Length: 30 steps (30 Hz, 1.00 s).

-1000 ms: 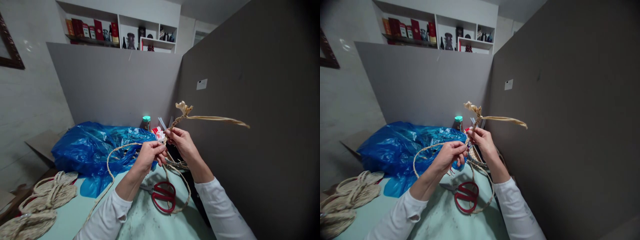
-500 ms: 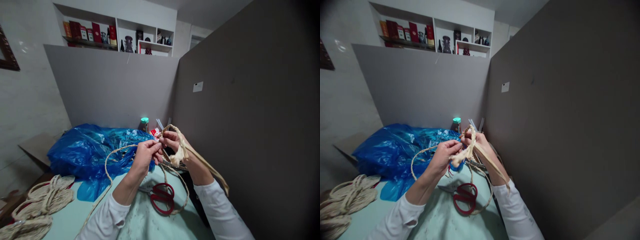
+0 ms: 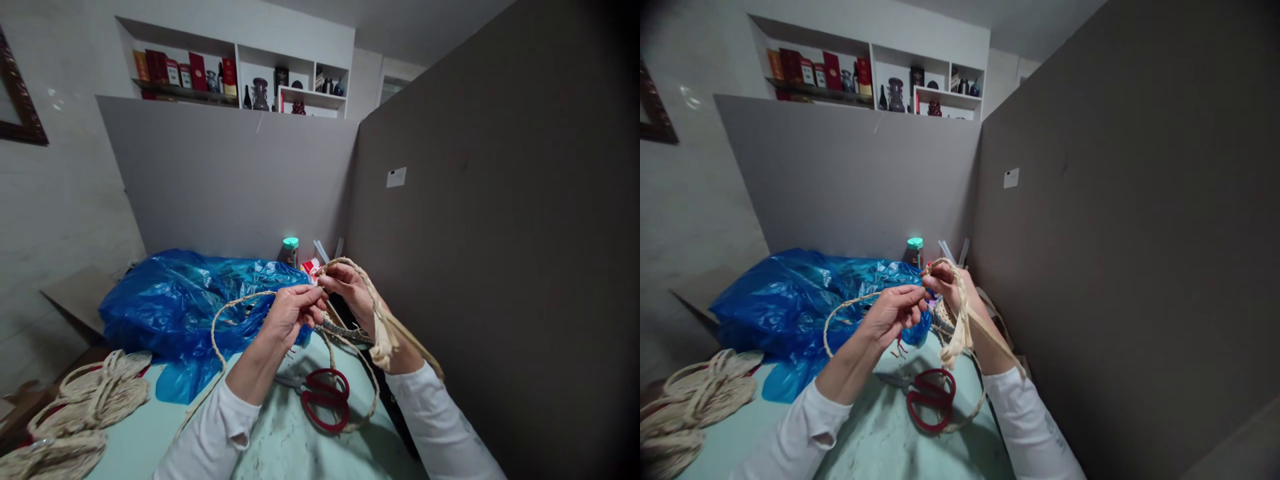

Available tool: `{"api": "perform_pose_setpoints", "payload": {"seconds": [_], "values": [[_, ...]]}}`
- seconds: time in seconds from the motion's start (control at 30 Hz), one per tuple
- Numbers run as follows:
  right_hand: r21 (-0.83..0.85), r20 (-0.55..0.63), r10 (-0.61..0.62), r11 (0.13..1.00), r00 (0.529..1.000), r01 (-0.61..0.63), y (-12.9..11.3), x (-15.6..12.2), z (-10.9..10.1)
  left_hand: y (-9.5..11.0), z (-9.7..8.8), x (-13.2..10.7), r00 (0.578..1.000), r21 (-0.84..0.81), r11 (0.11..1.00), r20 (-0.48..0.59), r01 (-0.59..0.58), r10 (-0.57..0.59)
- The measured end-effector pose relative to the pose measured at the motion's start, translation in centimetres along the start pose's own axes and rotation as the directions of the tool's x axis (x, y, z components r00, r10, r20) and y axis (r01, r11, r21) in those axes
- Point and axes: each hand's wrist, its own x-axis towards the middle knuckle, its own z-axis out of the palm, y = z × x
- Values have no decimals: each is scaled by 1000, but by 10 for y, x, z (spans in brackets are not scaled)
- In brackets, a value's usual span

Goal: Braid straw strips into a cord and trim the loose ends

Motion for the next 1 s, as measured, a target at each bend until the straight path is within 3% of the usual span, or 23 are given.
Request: {"api": "perform_pose_setpoints", "payload": {"seconds": [0.3,0.4,0.47,0.57,0.67,0.87,1.0], "values": [[-22,-231,-100,995,968,97,-20,-9,13,-2,8,-4,967,145,974,-162,-176,199],[-130,-289,-240,969,927,211,-21,-13,18,-1,9,-4,948,183,959,-194,-216,251],[-272,-259,-392,907,883,322,-19,-15,19,-1,9,-5,936,204,949,-209,-242,284],[-488,-111,-609,722,785,490,-18,-16,19,-1,10,-7,920,219,934,-214,-281,327],[-593,-11,-705,576,710,563,-19,-17,20,-1,11,-9,911,222,923,-204,-314,359],[-650,36,-712,516,701,557,-6,-16,19,2,15,-13,917,183,931,-190,-317,350],[-697,69,-752,434,655,571,4,-15,12,1,19,-15,935,145,945,-166,-292,314]]}}
